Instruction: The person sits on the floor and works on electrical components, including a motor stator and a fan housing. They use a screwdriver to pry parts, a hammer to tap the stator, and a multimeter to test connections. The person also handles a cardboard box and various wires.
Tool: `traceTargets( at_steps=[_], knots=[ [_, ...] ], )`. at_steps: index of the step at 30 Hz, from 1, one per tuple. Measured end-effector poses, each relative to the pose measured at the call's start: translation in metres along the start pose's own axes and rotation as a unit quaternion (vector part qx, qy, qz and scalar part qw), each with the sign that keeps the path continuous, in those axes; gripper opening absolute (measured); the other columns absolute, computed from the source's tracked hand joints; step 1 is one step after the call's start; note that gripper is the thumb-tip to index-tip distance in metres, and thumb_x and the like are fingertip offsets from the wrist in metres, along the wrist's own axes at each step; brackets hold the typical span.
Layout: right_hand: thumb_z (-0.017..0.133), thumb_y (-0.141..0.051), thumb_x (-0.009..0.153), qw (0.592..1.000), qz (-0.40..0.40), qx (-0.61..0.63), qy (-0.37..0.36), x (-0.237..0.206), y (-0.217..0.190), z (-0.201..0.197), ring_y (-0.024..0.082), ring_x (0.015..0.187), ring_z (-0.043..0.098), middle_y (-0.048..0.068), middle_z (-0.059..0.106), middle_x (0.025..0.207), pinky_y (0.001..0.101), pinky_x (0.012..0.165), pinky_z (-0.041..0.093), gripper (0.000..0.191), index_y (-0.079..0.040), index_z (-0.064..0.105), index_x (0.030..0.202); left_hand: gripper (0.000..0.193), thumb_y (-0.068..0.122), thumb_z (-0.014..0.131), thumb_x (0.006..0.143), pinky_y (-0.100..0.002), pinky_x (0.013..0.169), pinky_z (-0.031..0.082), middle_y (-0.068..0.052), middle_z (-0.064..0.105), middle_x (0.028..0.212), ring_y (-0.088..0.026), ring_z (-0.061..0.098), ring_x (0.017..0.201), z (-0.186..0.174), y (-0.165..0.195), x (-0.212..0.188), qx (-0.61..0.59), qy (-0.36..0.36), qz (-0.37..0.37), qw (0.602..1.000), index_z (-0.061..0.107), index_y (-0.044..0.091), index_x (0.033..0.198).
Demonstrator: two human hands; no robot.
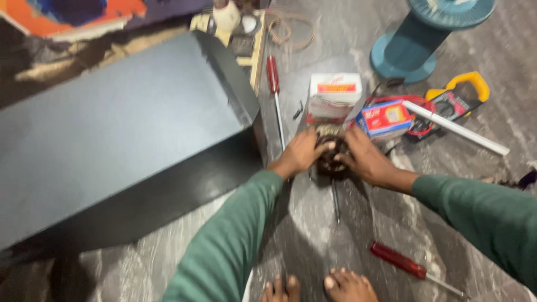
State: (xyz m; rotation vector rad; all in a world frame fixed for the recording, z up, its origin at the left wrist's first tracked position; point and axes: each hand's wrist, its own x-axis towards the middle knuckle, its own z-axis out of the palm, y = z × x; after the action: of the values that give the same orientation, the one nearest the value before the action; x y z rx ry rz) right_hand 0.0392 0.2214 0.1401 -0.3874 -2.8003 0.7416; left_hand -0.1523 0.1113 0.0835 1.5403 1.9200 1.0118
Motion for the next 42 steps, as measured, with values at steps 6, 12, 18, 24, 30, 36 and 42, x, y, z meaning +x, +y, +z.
traceTargets(
  at_steps=[6,12,18,24,30,36,42],
  knots=[
    [0.062,-0.017,0.097,0.991,0.078,-0.065,-0.093,-0.031,-0.028,0.003,0.039,0.113,0.052,0.021,0.051,0.116,0.0486,0.099,0.046,0.028,-0.001,0.051,0.116,0.06,0.05,0.054,0.101,-0.052,0.09,0.052,-0.032,0.069,0.107,-0.048,0.065,0.105,-0.011,0.027,-0.006,0.106,-0.054,-0.051,0.992,0.059,-0.008,0.115],
    [0.068,-0.016,0.081,0.944,-0.134,-0.112,-0.279,-0.054,-0.044,0.0,0.041,0.122,0.045,0.02,0.05,0.128,0.0472,0.096,0.048,0.042,0.003,0.057,0.117,0.057,0.048,0.055,0.101,-0.053,0.085,0.053,-0.03,0.071,0.097,-0.047,0.068,0.097,-0.018,0.05,-0.016,0.092,-0.006,-0.083,0.992,0.064,-0.008,0.108],
    [0.066,-0.003,0.08,0.909,-0.101,-0.136,-0.381,-0.074,-0.024,0.003,0.035,0.123,0.045,0.016,0.052,0.121,0.0429,0.101,0.047,0.034,0.001,0.058,0.113,0.054,0.048,0.053,0.101,-0.051,0.08,0.056,-0.028,0.071,0.091,-0.045,0.07,0.091,-0.019,0.053,-0.013,0.102,-0.012,-0.103,0.989,0.069,-0.004,0.101],
    [0.067,-0.004,0.076,0.911,-0.005,-0.153,-0.383,-0.066,0.03,-0.007,0.038,0.115,0.057,0.019,0.054,0.126,0.0424,0.099,0.05,0.054,0.001,0.052,0.127,0.057,0.049,0.055,0.101,-0.051,0.078,0.056,-0.028,0.072,0.088,-0.045,0.071,0.088,-0.006,0.058,-0.025,0.135,-0.027,-0.045,0.989,0.067,-0.007,0.099],
    [0.077,-0.011,0.068,0.949,-0.009,-0.052,-0.31,-0.084,0.047,-0.003,0.049,0.128,0.048,0.035,0.04,0.143,0.0461,0.103,0.043,0.094,0.009,0.03,0.148,0.054,0.046,0.056,0.099,-0.052,0.079,0.056,-0.028,0.071,0.088,-0.046,0.07,0.088,-0.01,0.065,-0.025,0.099,-0.003,-0.076,0.992,0.068,-0.006,0.098],
    [0.072,-0.014,0.078,0.959,0.068,-0.015,-0.274,-0.087,0.033,0.001,0.044,0.128,0.052,0.028,0.049,0.139,0.045,0.105,0.045,0.074,0.007,0.038,0.14,0.048,0.035,0.048,0.106,-0.054,0.075,0.056,-0.033,0.069,0.085,-0.049,0.069,0.083,-0.017,0.071,-0.033,0.049,0.063,-0.128,0.989,0.064,-0.01,0.1],
    [0.065,-0.015,0.083,0.945,0.165,-0.165,-0.228,-0.058,0.041,-0.008,0.044,0.114,0.064,0.026,0.066,0.121,0.0487,0.098,0.053,0.036,-0.001,0.062,0.116,0.038,0.024,0.042,0.108,-0.053,0.068,0.057,-0.033,0.067,0.08,-0.048,0.071,0.075,-0.036,0.068,-0.063,0.037,0.001,-0.082,0.996,0.057,-0.01,0.098]
  ],
)
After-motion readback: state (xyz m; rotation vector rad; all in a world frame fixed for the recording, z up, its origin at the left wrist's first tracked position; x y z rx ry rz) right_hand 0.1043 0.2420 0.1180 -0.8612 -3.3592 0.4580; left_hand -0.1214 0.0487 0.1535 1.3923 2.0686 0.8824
